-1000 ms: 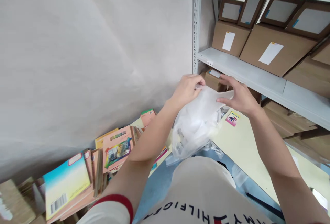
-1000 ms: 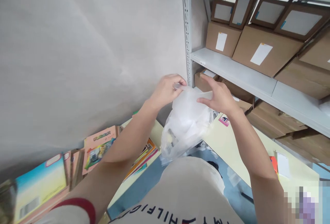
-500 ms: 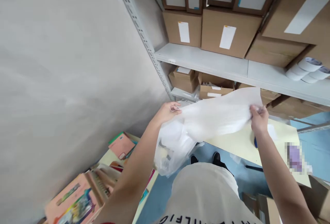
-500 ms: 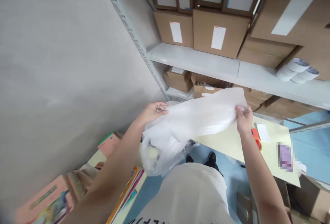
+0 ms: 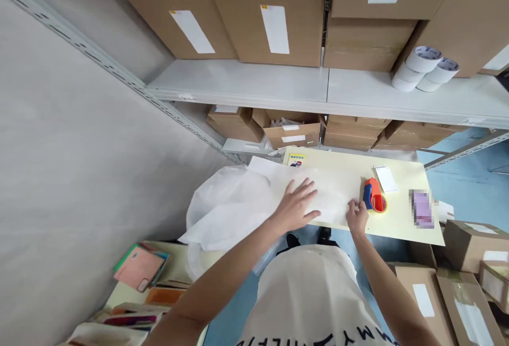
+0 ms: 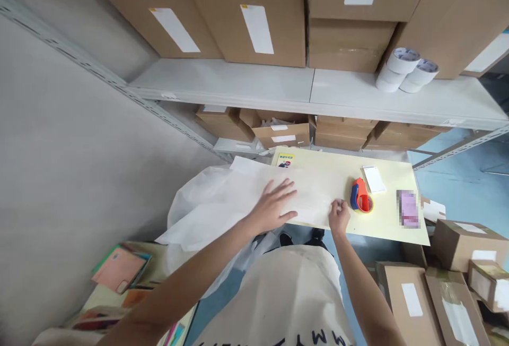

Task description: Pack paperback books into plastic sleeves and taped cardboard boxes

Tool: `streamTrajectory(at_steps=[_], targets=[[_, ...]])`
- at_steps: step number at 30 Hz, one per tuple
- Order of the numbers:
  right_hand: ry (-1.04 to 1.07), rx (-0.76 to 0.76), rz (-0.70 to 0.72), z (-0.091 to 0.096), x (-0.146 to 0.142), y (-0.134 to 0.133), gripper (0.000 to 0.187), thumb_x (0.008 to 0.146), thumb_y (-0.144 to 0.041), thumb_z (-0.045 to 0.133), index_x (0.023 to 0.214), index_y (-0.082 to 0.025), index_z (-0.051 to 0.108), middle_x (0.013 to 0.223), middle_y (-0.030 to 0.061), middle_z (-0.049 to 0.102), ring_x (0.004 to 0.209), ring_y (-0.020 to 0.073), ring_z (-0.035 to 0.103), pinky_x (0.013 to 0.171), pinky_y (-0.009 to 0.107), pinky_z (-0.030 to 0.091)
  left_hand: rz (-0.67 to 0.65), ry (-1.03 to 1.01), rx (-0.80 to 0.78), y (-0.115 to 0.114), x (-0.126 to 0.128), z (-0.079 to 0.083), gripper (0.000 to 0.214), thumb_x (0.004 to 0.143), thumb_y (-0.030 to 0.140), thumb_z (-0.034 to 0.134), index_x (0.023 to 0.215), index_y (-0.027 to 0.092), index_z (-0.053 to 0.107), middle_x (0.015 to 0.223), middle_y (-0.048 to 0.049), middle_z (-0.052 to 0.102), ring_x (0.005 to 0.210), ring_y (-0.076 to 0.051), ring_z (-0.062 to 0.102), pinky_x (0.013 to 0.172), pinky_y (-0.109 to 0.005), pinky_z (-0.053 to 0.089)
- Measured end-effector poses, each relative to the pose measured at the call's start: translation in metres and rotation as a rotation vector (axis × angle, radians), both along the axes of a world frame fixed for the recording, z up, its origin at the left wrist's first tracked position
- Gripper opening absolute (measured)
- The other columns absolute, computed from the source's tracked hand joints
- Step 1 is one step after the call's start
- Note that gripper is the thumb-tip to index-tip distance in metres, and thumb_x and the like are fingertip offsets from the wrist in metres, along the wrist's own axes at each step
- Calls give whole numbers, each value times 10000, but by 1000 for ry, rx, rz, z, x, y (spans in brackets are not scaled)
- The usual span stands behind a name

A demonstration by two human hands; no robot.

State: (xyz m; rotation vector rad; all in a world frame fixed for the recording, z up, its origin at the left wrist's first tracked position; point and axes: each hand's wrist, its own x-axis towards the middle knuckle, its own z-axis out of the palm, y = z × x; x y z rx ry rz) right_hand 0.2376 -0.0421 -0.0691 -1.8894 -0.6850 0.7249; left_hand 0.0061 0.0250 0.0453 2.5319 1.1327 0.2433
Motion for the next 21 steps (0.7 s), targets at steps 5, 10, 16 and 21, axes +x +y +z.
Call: streamTrajectory(at_steps=[5,10,16,21], targets=[[-3,-110,88,-49,20,0,394,820,-598,433,844,-214,514,770,44,669,482,147,585,526,291,488,180,253,-311,1,46,-89,621,930,456,449,1486,193,360,1609,-164,175,1481,-364,161,1124,-663,171],[-133,-288,219,-89,36,-5,483,849,-517,405,1115,-140,546,1036,208,679,914,316,676,814,476,522,236,448,-464,-3,54,-158,710,909,400,498,1533,179,242,1624,-162,61,1494,-368,46,1137,-654,120],[-546,-270,774,-95,39,-9,659,865,-268,461,1480,-110,285,1542,214,332,1450,321,262,1132,516,269,276,508,-508,-15,53,-196,849,875,480,540,1552,158,142,1625,-168,-1,1493,-373,-9,1152,-618,101],[-634,-398,1041,-93,43,9,677,843,-223,564,1475,-137,339,1573,181,291,1462,316,246,1163,513,193,262,468,-506,-10,65,-201,901,853,517,560,1554,156,123,1623,-182,-20,1488,-395,-22,1147,-625,98]])
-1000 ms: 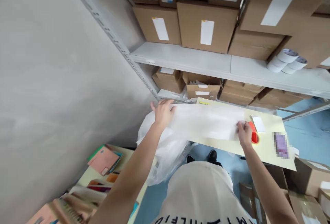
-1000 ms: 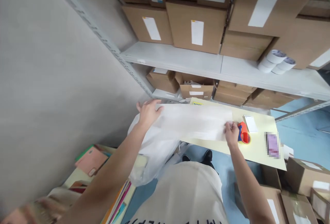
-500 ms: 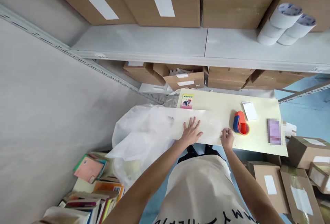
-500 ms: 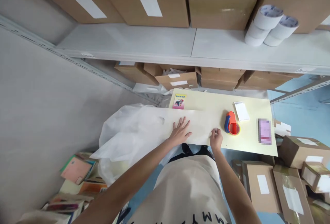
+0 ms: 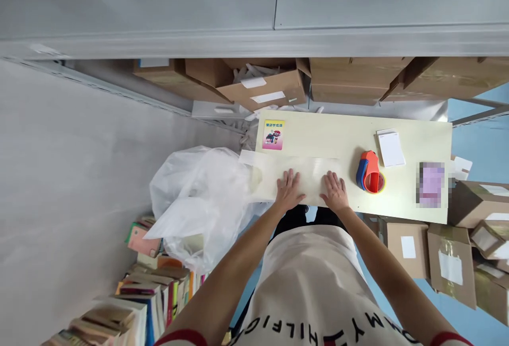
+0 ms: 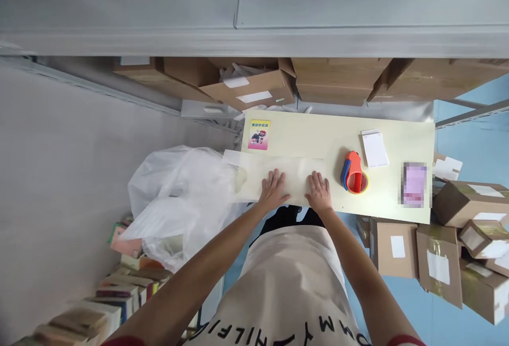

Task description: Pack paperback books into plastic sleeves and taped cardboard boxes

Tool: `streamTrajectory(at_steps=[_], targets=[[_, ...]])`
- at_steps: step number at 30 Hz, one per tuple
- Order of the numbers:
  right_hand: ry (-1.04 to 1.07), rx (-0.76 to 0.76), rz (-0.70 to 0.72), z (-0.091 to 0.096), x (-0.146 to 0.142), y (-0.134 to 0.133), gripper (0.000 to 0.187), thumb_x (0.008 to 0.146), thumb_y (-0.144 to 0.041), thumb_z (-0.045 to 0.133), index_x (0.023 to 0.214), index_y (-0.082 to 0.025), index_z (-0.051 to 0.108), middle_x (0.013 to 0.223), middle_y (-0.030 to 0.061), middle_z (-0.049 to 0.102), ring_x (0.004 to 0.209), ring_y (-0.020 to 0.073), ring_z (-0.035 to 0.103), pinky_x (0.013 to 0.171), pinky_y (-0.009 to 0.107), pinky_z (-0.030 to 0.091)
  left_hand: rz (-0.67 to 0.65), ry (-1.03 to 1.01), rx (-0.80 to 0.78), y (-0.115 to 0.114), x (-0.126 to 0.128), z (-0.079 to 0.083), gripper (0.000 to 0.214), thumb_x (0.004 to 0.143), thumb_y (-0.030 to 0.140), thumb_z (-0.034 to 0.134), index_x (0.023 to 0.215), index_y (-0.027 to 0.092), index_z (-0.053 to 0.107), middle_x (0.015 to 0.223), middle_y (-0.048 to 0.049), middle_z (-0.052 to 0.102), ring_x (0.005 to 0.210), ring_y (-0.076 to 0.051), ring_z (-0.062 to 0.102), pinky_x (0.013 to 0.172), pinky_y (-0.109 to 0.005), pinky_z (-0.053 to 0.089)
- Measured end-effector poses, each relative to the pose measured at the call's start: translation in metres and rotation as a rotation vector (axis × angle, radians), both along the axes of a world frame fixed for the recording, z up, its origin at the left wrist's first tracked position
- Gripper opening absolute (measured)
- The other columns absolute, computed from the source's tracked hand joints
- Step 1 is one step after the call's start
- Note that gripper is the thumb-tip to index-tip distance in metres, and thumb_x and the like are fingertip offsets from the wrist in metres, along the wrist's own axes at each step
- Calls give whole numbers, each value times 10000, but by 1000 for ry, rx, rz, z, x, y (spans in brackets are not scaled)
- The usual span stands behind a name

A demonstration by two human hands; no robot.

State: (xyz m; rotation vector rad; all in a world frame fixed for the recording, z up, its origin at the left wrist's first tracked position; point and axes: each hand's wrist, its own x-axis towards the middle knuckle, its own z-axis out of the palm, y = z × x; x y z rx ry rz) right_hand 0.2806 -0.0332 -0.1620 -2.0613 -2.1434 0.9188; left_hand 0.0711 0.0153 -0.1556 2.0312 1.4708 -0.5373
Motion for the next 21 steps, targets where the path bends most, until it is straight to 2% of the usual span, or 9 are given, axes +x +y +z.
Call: streamTrajectory(at_steps=[6,10,13,16,19,21], targets=[[-83,26,-75,0,17,-2,645,881,-266,529,1480,-137,329,1569,202,287,1460,347,237,1145,589,169,55,-78,-6,7,22,4,878,841,442,600,1548,182,148,1626,-181,-14,1488,-393,-28,1148,-630,99],[-71,82,-123,1,15,-1,626,901,-348,495,1476,-160,334,1553,210,321,1453,367,249,1128,612,199,268,-90,-55,5,18,10,893,844,436,597,1546,162,118,1614,-215,-52,1486,-387,-53,1138,-638,126],[34,142,-178,4,-1,17,608,921,-433,444,1453,-147,370,1526,217,366,1437,359,293,1127,596,244,438,-168,-48,15,1,16,903,850,480,577,1541,146,102,1611,-226,-65,1486,-382,-55,1137,-624,163],[257,150,-246,8,-31,54,628,906,-494,444,1407,-115,431,1457,227,455,1381,335,399,1111,543,335,546,-335,78,46,-25,20,843,863,482,558,1518,119,169,1613,-237,17,1499,-344,9,1160,-546,209],[498,36,-411,9,-69,100,679,840,-561,523,1368,-136,479,1378,215,538,1263,323,533,1043,522,433,679,-491,224,93,-56,15,736,866,415,566,1472,119,270,1579,-229,229,1494,-305,142,1178,-471,231],[643,-59,-553,8,-95,129,697,781,-573,593,1340,-166,509,1363,198,559,1225,321,566,1003,518,470,802,-552,235,124,-74,7,648,865,364,567,1432,143,345,1509,-201,388,1454,-294,275,1171,-443,260]])
